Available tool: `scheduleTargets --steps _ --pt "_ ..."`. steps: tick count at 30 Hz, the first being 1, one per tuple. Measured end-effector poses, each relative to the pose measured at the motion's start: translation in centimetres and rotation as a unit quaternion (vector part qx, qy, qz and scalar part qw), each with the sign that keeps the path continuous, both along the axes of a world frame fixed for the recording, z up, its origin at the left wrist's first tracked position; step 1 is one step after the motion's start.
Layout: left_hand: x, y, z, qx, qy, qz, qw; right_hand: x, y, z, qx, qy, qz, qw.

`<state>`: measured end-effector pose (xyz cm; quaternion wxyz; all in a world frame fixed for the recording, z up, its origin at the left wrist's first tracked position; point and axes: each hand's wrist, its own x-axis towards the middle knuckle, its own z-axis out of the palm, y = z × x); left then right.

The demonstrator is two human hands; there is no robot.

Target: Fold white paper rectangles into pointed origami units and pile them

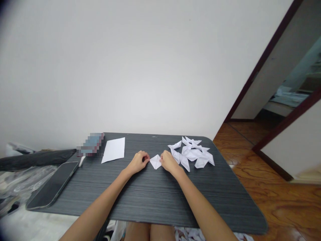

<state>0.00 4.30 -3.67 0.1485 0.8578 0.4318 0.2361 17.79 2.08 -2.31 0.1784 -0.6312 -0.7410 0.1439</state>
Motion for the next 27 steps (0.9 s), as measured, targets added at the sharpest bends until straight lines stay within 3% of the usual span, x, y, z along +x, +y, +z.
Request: scheduleTargets --steps 8,19,24,27 --pt "0.9 -0.3 0.4 -0.005 0.019 0.000 1.000 0.0 0.7 0.8 -0.042 -0.010 0.026 0.999" --pt "2.1 0.2 0.2 -0.085 0.071 0.131 0.985 0.4 1.0 -0.3 -0.054 -0.013 -0.030 0.998" --pt "1.9 -0.4 0.3 -0.081 0.059 0.125 0.987 0.8 0.2 -0.9 -0.039 0.020 -0.020 0.999" --pt "2.0 -1.1 0.3 -0.040 0.051 0.109 0.992 0.4 -0.4 -1.5 -0.012 0.043 -0.025 0.999"
